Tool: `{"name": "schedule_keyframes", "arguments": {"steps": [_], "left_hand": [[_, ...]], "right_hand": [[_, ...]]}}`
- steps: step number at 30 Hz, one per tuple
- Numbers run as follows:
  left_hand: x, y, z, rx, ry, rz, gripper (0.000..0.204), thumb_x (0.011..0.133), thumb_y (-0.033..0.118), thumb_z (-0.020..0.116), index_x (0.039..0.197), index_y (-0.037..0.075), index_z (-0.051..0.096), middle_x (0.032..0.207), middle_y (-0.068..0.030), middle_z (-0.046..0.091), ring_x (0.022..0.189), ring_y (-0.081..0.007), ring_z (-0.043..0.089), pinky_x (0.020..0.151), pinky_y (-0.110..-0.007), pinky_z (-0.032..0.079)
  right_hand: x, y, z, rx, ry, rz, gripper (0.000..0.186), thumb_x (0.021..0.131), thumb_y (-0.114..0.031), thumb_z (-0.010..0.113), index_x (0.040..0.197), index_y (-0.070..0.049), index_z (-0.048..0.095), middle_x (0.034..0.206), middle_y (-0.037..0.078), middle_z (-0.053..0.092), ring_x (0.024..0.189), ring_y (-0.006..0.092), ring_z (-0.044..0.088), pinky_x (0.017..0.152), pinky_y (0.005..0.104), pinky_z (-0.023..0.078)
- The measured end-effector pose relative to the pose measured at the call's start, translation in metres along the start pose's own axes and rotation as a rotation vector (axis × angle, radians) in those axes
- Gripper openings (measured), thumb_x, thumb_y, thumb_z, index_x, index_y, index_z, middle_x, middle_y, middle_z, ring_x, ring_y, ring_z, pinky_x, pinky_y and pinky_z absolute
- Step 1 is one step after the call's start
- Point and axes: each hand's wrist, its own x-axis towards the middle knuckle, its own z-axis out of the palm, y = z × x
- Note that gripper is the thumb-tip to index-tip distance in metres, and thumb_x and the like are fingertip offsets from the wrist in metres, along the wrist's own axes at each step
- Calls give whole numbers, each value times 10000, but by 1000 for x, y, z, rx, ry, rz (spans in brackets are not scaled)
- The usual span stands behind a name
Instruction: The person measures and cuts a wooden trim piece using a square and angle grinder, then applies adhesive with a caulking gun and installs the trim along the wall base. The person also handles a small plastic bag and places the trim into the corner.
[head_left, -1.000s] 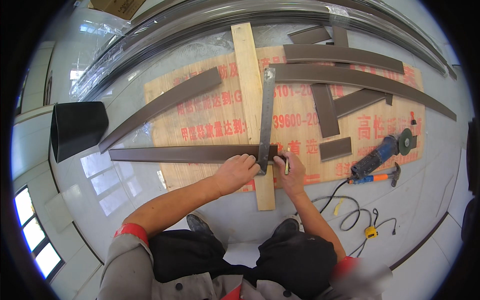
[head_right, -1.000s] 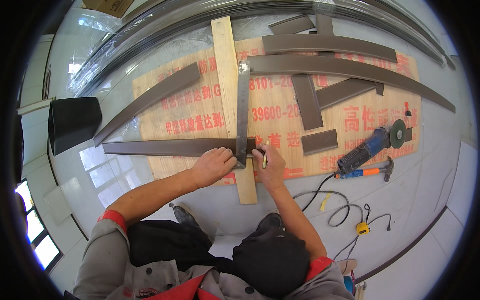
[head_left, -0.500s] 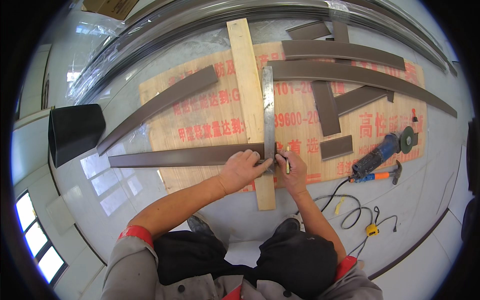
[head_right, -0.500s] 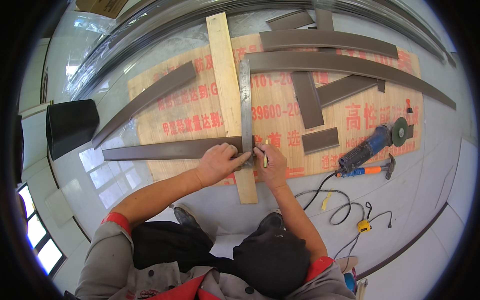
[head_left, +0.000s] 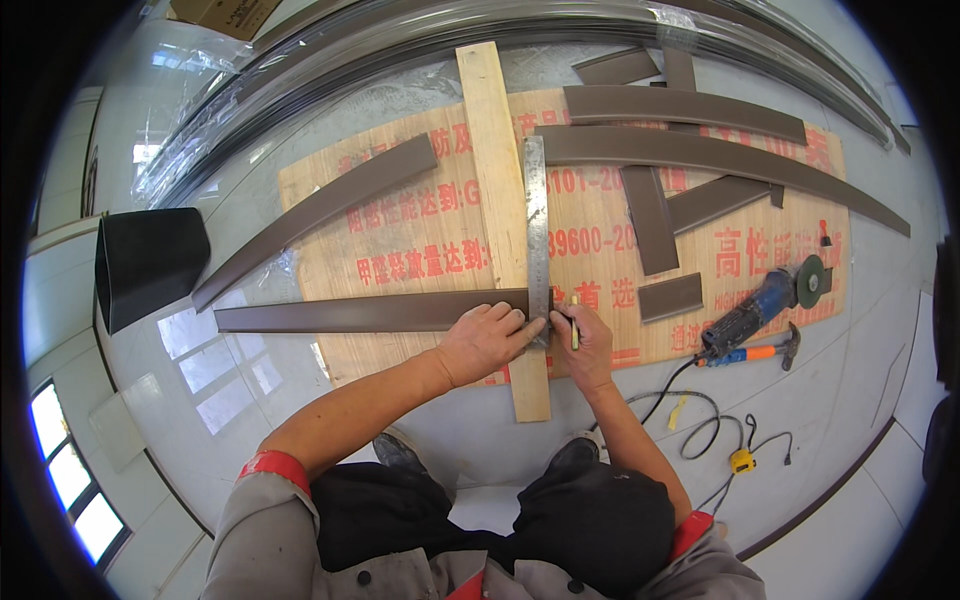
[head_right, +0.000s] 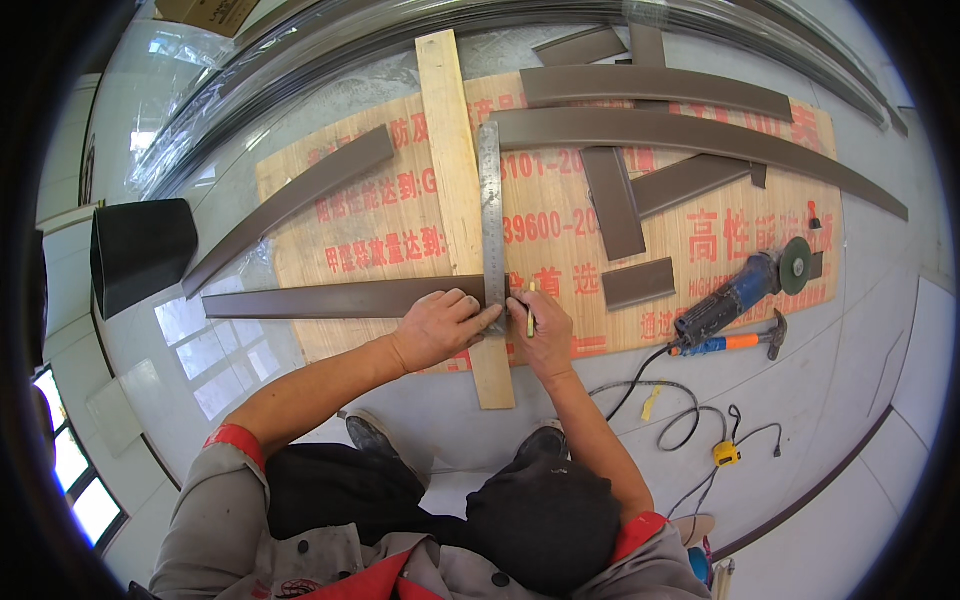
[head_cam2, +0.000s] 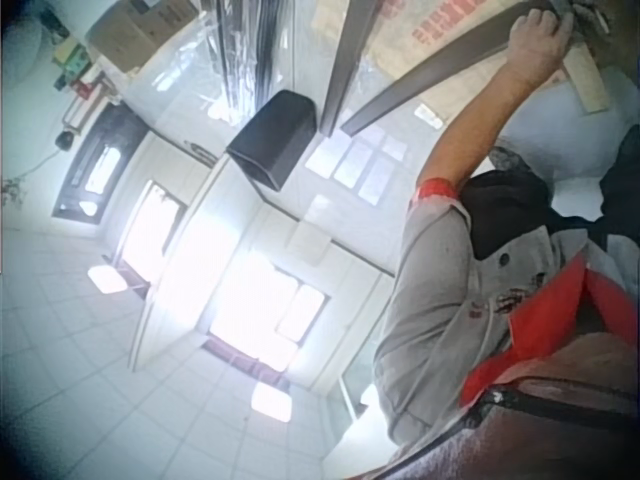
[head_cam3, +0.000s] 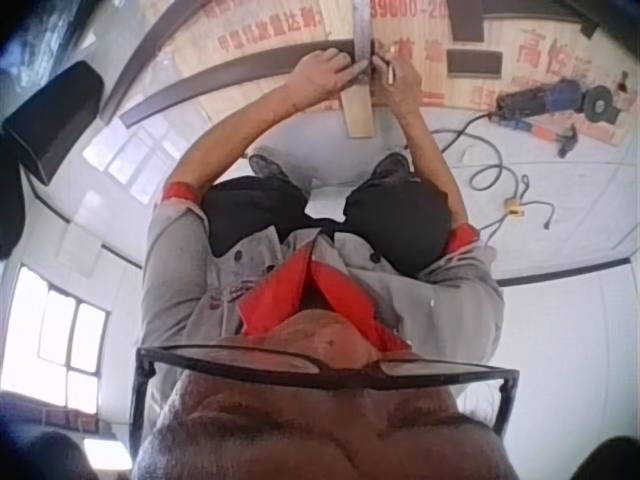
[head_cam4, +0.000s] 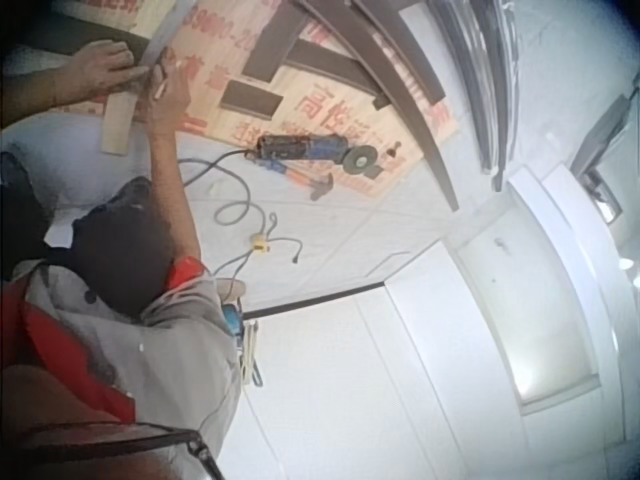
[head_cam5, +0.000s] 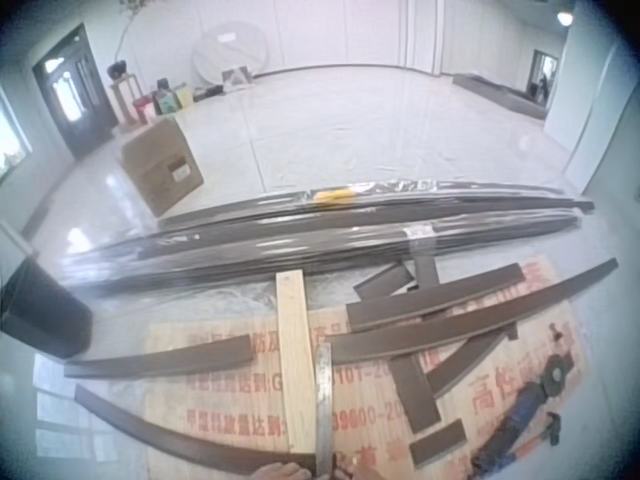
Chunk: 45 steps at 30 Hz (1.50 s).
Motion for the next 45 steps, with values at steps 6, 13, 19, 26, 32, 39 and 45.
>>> {"name": "schedule_keyframes", "arguments": {"steps": [6, 13, 19, 26, 32, 39, 45], "left_hand": [[2, 0, -2, -20, -23, -11, 613, 758, 267, 795, 1335, 130, 640, 929, -7, 541, 858, -188, 557, 743, -318, 514], [0, 3, -3, -36, -50, -103, 638, 739, 282, 825, 1344, 200, 639, 1103, -61, 560, 995, -242, 570, 823, -363, 517], [4, 5, -15, -19, -29, -138, 675, 710, 301, 860, 1346, 268, 638, 1440, -160, 483, 1311, -370, 466, 1049, -506, 404], [5, 6, -14, -67, -42, -204, 700, 692, 271, 875, 1349, 270, 635, 1425, -164, 491, 1299, -384, 475, 1048, -515, 396], [3, 9, -16, -68, -18, -220, 704, 695, 260, 875, 1356, 275, 633, 1398, -151, 504, 1269, -376, 490, 1044, -513, 397], [-1, 10, -11, -41, -22, -248, 727, 682, 273, 882, 1363, 313, 632, 1420, -143, 491, 1284, -362, 486, 1057, -517, 395], [-3, 9, -11, -35, 35, -226, 746, 659, 281, 889, 1358, 319, 632, 1428, -151, 490, 1296, -367, 488, 1052, -523, 395]], "right_hand": [[0, 1, 1, 27, 9, -12, 105, 939, -58, 717, 1017, 1, 678, 959, 146, 719, 869, 261, 705, 768, 343, 554], [1, 1, 0, 31, 4, -14, 95, 943, -53, 711, 1014, 2, 679, 941, 143, 712, 842, 243, 701, 748, 335, 552], [2, 0, 0, 22, 16, -26, 90, 937, -40, 709, 1008, 3, 676, 907, 141, 695, 801, 239, 683, 725, 335, 543], [3, -3, 0, 19, 9, -28, 90, 931, -33, 707, 1009, 0, 677, 891, 138, 685, 792, 246, 679, 721, 332, 538], [3, -6, -1, 16, -5, -20, 106, 931, -39, 707, 1027, -3, 682, 902, 138, 693, 796, 240, 682, 742, 329, 541], [3, -1, -1, 114, -74, 85, 110, 950, -29, 683, 1058, -4, 682, 927, 89, 703, 815, 147, 661, 757, 290, 537], [1, -1, -4, 187, -99, 94, 130, 949, -18, 681, 1076, 6, 668, 941, 90, 699, 834, 146, 659, 771, 287, 535]]}}
